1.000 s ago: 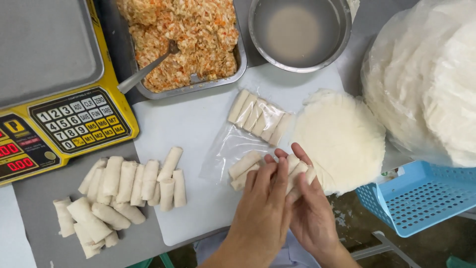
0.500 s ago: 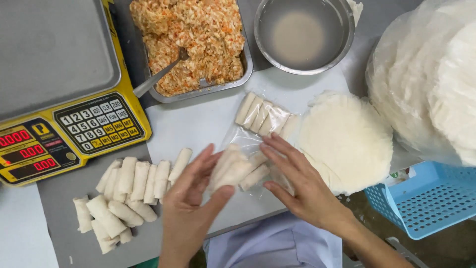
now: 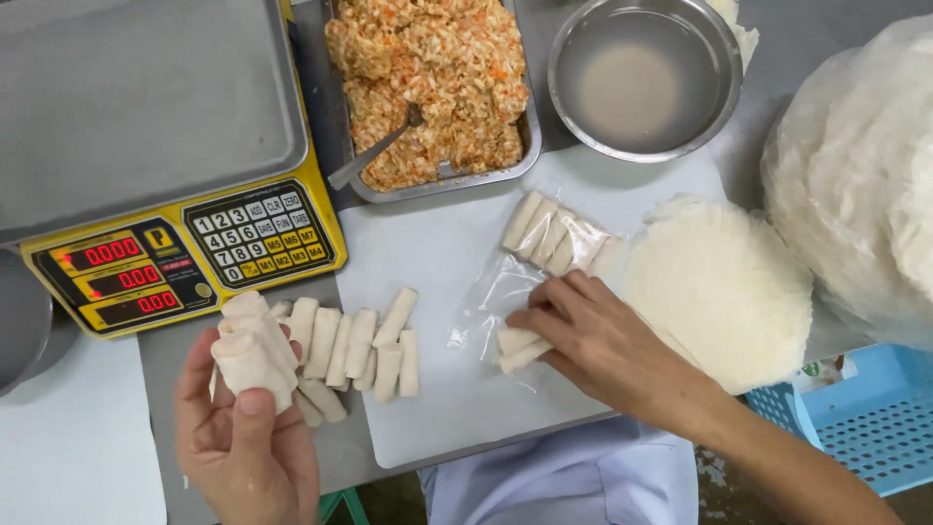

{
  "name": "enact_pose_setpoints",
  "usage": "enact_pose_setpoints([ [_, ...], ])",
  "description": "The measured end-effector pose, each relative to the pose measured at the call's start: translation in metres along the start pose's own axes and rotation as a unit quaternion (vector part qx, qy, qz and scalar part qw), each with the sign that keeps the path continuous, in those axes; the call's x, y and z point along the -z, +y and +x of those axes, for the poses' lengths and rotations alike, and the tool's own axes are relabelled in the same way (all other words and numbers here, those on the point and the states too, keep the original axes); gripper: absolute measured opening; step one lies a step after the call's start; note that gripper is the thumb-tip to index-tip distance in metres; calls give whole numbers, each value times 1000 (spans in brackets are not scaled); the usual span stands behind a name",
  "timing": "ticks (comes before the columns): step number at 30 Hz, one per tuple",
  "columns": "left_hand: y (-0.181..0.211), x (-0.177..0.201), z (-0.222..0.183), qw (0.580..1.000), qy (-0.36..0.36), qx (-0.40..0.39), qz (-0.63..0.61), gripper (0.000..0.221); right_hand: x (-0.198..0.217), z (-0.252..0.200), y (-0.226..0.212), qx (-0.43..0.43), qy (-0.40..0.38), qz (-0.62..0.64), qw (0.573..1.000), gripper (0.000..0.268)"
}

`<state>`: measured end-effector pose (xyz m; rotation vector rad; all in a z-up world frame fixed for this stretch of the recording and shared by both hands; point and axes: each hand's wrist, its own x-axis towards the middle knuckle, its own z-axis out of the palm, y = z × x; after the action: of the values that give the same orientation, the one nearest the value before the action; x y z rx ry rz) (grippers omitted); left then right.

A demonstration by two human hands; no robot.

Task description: Packing pre-made spring rolls into small plastic bags on a production line.

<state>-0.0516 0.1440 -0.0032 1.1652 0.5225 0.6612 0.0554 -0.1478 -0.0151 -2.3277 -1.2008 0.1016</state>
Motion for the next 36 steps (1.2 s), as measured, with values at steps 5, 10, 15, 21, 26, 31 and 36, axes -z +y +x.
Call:
enact_pose_setpoints([
  [5,-7,0,-6,1000,-6,-21,-16,68,-37,69,30,47,79,-40,995,46],
  [10,-14,-6,-18,999,22,8,25,76,-48,62,29,17,92,-53,994,57],
  [15,-36,-10,-23,999,3,14,44,71,-19,-31,-12,-227,117,28,966,40],
  [21,-57,-45,-41,994,-80,-8,67,61,-46,-79,-31,-384,91,96,914,45],
  [26,-57,-73,-77,984,-162,-40,56,62,-32,-84,-40,-466,236,405,751,51],
  [31,-52,-80,-82,965,-250,53,65,62,-23,-88,-43,-425,257,492,715,47],
  [36,-53,-64,-59,943,-241,217,-74,80,-29,-80,-30,-485,163,205,834,50],
])
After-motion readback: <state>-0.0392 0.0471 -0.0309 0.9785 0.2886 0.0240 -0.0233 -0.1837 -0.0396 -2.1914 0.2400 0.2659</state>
